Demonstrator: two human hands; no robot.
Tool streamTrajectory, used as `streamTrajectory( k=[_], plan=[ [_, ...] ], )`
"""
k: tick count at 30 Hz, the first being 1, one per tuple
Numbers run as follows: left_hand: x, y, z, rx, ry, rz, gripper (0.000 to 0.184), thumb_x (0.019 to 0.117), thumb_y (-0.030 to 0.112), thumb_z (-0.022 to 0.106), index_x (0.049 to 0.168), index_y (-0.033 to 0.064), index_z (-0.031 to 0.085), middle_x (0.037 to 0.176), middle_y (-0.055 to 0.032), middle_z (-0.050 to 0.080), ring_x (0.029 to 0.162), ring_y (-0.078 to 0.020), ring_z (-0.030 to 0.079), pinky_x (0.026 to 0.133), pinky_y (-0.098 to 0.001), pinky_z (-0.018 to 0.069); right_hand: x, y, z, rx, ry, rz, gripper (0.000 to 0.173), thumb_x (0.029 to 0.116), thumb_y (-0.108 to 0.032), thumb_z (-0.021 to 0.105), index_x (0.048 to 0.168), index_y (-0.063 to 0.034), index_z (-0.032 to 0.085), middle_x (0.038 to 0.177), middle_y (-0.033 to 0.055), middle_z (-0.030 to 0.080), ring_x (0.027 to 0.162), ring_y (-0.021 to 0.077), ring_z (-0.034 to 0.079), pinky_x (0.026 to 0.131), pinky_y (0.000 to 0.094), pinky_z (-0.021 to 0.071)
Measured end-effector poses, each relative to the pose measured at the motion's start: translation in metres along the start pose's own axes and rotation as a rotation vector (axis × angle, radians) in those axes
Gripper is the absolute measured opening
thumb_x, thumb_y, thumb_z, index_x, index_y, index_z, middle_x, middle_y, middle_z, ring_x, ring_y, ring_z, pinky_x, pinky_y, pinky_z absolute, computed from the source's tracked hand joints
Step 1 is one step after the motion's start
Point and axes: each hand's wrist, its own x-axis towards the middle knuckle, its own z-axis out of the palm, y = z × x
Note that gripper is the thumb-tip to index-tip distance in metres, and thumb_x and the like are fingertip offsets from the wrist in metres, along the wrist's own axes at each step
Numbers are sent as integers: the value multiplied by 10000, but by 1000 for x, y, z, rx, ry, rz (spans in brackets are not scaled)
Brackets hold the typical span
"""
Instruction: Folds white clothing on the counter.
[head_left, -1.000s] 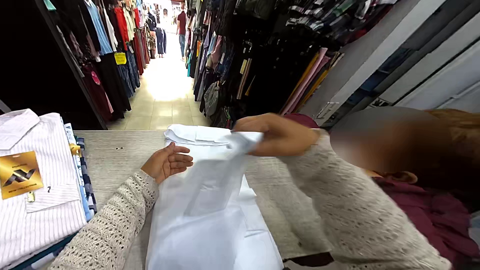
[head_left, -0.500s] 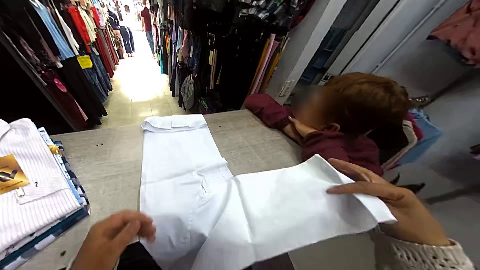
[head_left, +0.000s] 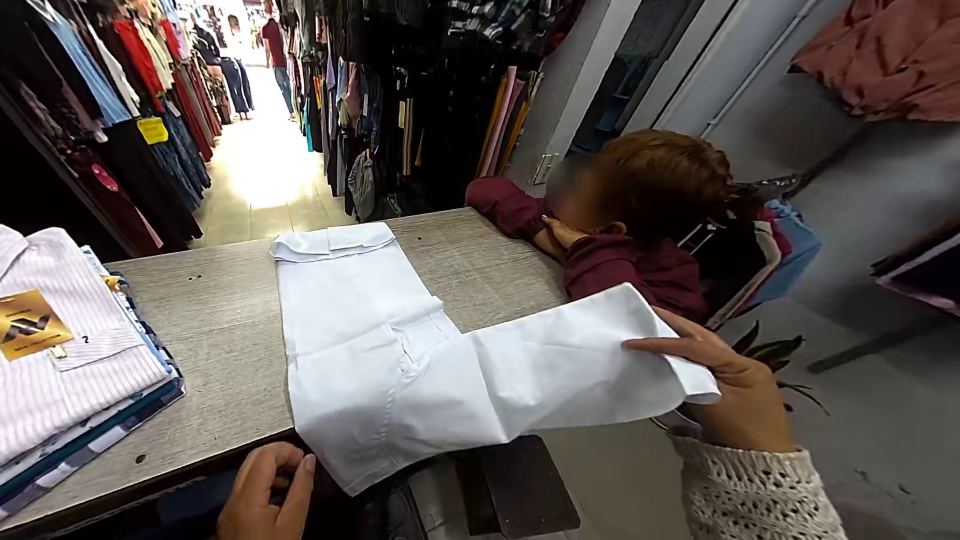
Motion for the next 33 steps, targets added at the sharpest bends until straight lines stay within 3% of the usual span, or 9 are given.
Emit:
streamTrajectory(
  k=[4, 8, 11, 14, 17, 22, 24, 27, 33],
  plan=[
    [25, 29, 25, -506, -342, 130, 483, 1055, 430, 490, 1195, 7, 677, 1170, -69, 721, 1097, -88, 681, 914, -282, 582, -11, -39, 33, 7, 37, -211, 169, 868, -123, 692, 997, -59, 781, 1463, 165, 545, 1332, 242, 550, 1093, 401, 493],
    [32, 42, 47, -1041, -674, -166, 1000, 869, 772, 517, 1438, -42, 405, 1343, -100, 643, 1211, -226, 652, 926, -411, 581, -44, -91, 118, 124, -243, -434, 107, 913, -99, 713, 968, -110, 803, 1380, 189, 621, 1282, 254, 603, 1068, 397, 526],
    [23, 59, 45, -1095, -553, -432, 678, 935, 330, 677, 1383, -34, 321, 1153, -17, 690, 1001, -132, 716, 822, -338, 621, -59, -120, 158, 250, -649, -621, 198, 958, -7, 625, 1096, -57, 758, 1410, 282, 567, 1306, 354, 586, 1079, 426, 500],
    [22, 62, 46, -843, -336, -615, 309, 913, -117, 538, 1209, -27, 540, 934, 2, 755, 793, -61, 727, 692, -245, 608, -63, -86, 151, 257, -434, -506, 236, 998, -24, 506, 1088, -41, 724, 1233, 145, 692, 1201, 197, 651, 1050, 332, 523],
    [22, 46, 41, -804, -198, -610, 267, 917, -140, 519, 1148, -18, 575, 892, 7, 759, 764, -53, 727, 664, -229, 604, -58, -31, 125, 208, -85, 0, 222, 954, -68, 525, 1012, 24, 719, 946, 55, 738, 865, 103, 709, 792, 290, 610],
    [36, 37, 32, -737, -124, -528, 262, 920, -143, 512, 1154, -45, 575, 926, 2, 750, 819, -28, 717, 753, -221, 595, -58, 31, 133, 225, -556, 374, 711, 944, -487, 596, 1412, 41, 518, 1311, 170, 641, 1171, 216, 641, 984, 411, 532],
    [44, 35, 28, -705, -125, -510, 267, 924, -143, 521, 1172, -58, 574, 936, -25, 752, 826, -38, 717, 773, -234, 591, -67, 22, 153, 364, -649, 399, 689, 849, -305, 753, 1399, 30, 510, 1222, 84, 687, 1088, 106, 669, 947, 317, 555],
    [55, 30, 23, -667, -123, -475, 248, 929, -131, 526, 1164, -66, 573, 926, -42, 746, 810, -42, 715, 767, -242, 593, -68, -6, 164, 550, -580, 491, 414, 764, 167, 672, 1133, -16, 627, 903, -26, 764, 821, 23, 715, 789, 235, 591],
    [96, 30, 5, -512, -180, -519, 249, 977, -99, 503, 1220, -65, 546, 983, -81, 713, 822, -54, 691, 768, -247, 574, -30, -49, 156, 714, -546, 322, 318, 902, 37, 608, 1183, -95, 678, 976, -54, 773, 873, 25, 726, 827, 242, 605]
  ],
)
